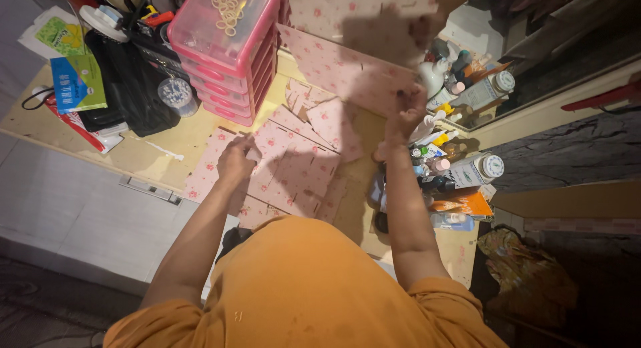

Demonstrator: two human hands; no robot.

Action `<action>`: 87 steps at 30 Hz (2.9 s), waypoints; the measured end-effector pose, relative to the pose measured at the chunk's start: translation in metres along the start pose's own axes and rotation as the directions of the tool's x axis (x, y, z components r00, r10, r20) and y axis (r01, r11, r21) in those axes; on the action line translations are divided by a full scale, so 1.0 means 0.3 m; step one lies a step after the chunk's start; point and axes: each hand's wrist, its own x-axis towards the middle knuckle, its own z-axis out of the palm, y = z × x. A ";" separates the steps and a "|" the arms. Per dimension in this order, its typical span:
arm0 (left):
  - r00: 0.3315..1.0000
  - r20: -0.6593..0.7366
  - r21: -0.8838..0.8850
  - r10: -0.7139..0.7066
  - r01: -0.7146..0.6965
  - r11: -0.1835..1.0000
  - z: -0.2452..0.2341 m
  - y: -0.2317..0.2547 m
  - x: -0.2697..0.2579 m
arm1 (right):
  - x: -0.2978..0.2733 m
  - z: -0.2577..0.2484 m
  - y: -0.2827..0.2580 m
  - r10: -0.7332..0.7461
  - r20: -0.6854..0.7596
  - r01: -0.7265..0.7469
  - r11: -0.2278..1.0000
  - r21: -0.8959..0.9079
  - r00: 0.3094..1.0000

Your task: The person assembles small pink floral-patterned paper boxes by hand on a cluttered countertop. They fold the flat pieces into box shapes, interlock the tabs, and stack the finished boxes.

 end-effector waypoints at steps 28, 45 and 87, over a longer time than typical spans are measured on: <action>0.994 0.024 -0.721 0.107 -0.057 0.690 -0.107 0.160 0.080 | -0.051 -0.133 0.073 0.486 0.074 -0.489 0.843 0.224 0.871; 0.978 0.209 -0.859 -0.016 0.191 0.475 -0.207 0.280 0.016 | -0.114 -0.117 0.076 0.638 0.115 -0.647 0.737 0.199 0.762; 0.947 0.279 -0.340 -0.159 0.253 0.906 -0.055 0.013 -0.064 | -0.096 -0.134 0.069 0.285 -0.047 -0.229 0.849 0.476 0.957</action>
